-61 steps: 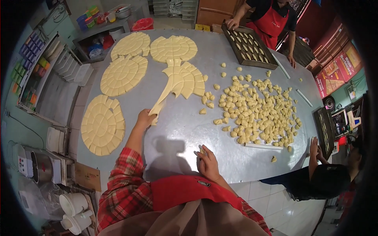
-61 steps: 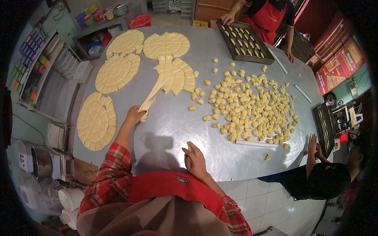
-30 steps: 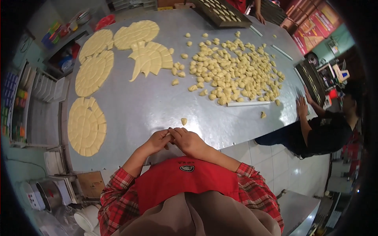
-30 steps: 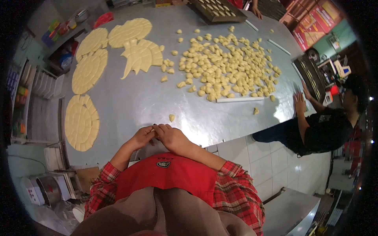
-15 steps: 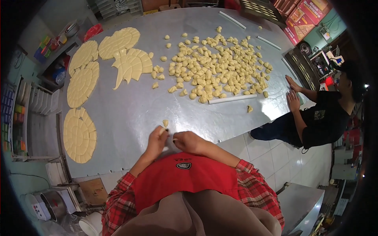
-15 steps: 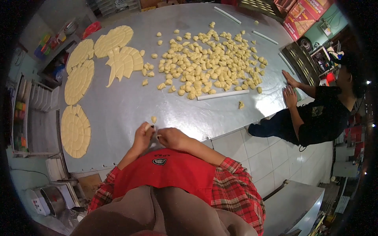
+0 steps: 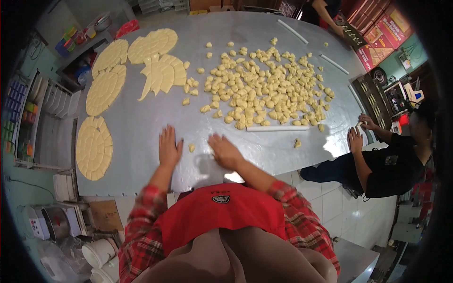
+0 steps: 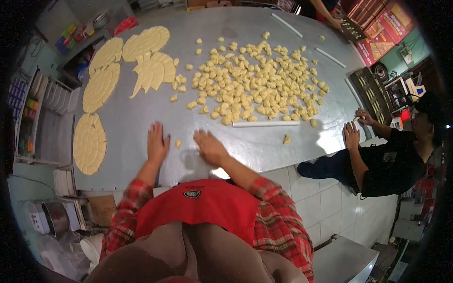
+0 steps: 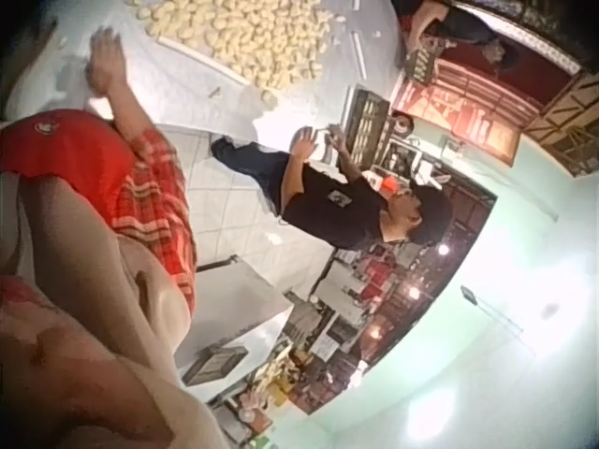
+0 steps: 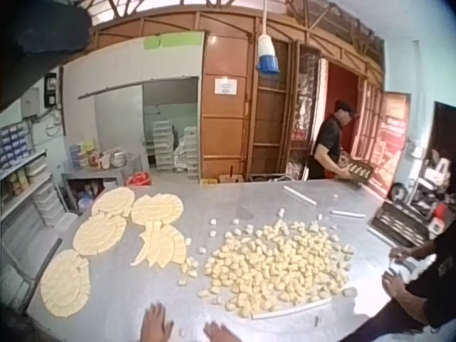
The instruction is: Shaping small pieces of dough into uniform round balls on a large metal production table.
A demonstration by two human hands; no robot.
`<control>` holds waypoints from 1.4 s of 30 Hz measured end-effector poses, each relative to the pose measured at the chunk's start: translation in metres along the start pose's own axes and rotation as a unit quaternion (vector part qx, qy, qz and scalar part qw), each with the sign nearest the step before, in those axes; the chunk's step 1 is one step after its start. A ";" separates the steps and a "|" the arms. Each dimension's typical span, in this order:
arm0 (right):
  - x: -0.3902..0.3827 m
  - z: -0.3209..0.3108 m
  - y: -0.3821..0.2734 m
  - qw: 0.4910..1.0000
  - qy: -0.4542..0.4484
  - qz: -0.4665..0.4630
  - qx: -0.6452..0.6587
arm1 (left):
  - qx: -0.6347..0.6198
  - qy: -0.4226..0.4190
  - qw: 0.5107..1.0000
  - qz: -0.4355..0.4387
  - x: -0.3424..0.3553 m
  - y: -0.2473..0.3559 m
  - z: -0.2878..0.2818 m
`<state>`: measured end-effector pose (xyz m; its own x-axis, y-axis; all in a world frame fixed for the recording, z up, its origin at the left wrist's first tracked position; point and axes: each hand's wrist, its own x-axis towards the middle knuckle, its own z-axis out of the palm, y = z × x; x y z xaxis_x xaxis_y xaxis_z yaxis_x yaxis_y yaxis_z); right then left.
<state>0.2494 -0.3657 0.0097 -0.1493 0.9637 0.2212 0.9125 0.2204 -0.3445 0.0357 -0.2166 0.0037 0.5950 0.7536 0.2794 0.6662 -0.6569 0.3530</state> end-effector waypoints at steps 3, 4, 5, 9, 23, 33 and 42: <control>0.010 -0.006 0.035 0.996 0.048 0.072 0.000 | 0.048 -0.029 0.998 -0.025 0.024 -0.008 -0.005; -0.005 -0.008 0.034 0.997 0.019 0.075 -0.010 | 0.070 -0.035 0.996 -0.037 0.008 -0.003 -0.006; -0.022 -0.010 0.028 0.997 -0.006 0.079 -0.021 | 0.074 -0.031 0.996 -0.043 -0.018 -0.003 -0.004; -0.071 0.003 -0.007 0.998 -0.023 -0.052 0.030 | 0.012 -0.071 0.997 0.006 -0.058 0.017 0.003; -0.077 -0.016 0.007 0.980 0.054 0.074 0.178 | -0.436 0.076 0.868 -0.225 -0.058 0.005 -0.003; 0.012 -0.095 0.068 0.939 0.044 0.328 0.096 | -0.358 -0.108 0.926 -0.061 0.082 -0.001 -0.018; -0.112 -0.158 0.111 0.865 0.302 0.370 -0.157 | 0.210 -0.062 0.975 -0.040 0.275 -0.162 0.072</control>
<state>0.4280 -0.4730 0.0907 0.6585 0.5488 0.5149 0.7461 -0.5655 -0.3515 0.1237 0.0955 -0.0412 0.5661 0.8112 0.1469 0.8225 -0.5678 -0.0341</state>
